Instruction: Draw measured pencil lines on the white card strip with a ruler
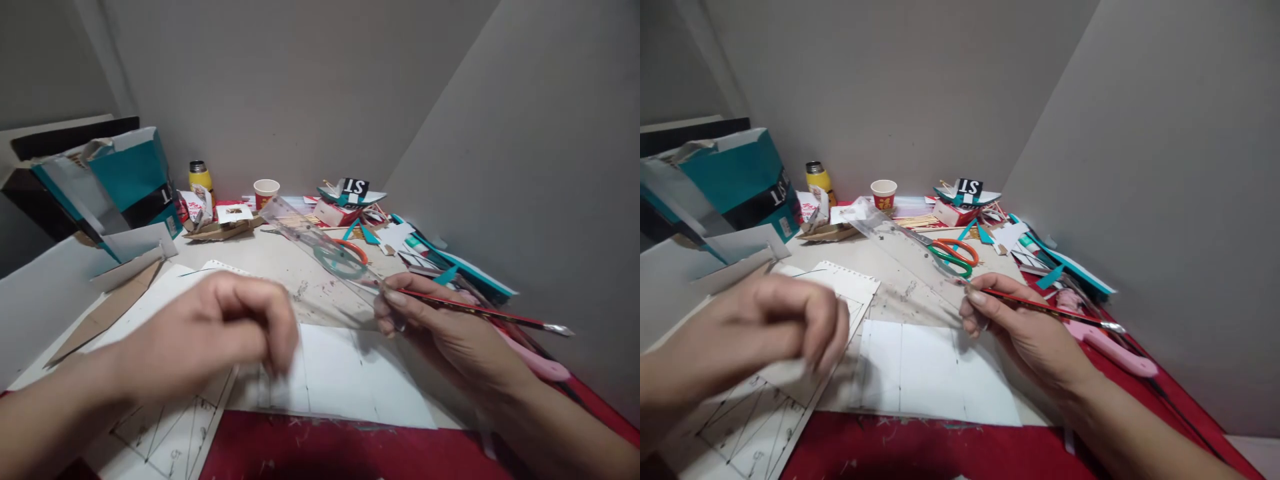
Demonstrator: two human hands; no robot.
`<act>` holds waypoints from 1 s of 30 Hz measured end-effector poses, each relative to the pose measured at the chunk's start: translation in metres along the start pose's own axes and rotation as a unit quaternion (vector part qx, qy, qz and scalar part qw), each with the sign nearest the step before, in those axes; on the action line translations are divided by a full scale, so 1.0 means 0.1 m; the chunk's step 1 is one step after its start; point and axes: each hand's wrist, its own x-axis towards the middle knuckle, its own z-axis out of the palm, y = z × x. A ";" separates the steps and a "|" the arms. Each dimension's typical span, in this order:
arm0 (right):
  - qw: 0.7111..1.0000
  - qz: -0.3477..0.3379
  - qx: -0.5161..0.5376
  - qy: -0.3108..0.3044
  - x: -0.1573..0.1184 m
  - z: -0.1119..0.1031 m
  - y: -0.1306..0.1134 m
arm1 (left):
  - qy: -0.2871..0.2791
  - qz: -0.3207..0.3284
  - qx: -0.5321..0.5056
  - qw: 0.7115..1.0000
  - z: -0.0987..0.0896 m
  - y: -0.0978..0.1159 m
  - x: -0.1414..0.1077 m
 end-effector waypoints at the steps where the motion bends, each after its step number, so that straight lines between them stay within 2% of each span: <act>1: 1.000 -0.003 -0.003 0.001 0.00 0.00 0.00 | 0.009 -0.008 -0.033 0.999 -0.01 -0.04 0.15; 3: 1.000 -0.013 -0.007 0.003 0.00 -0.02 -0.01 | 0.042 -0.060 0.003 0.997 -0.02 -0.18 0.38; 6: 1.000 -0.018 -0.008 0.004 0.01 -0.04 0.00 | -0.023 -0.096 0.060 0.993 0.02 -0.44 0.54; 9: 1.000 -0.014 -0.007 0.002 0.04 -0.04 0.02 | -0.093 -0.104 0.119 0.983 0.10 -0.56 0.54; 14: 1.000 0.004 0.003 -0.007 0.05 -0.05 0.05 | -0.129 -0.105 0.182 0.969 0.22 -0.57 0.54; 20: 1.000 0.019 0.018 -0.010 0.05 -0.04 0.04 | -0.147 -0.107 0.202 0.962 0.23 -0.55 0.56; 30: 0.997 0.040 0.059 -0.036 0.07 -0.03 0.18 | -0.162 -0.123 0.155 0.967 0.28 -0.47 0.46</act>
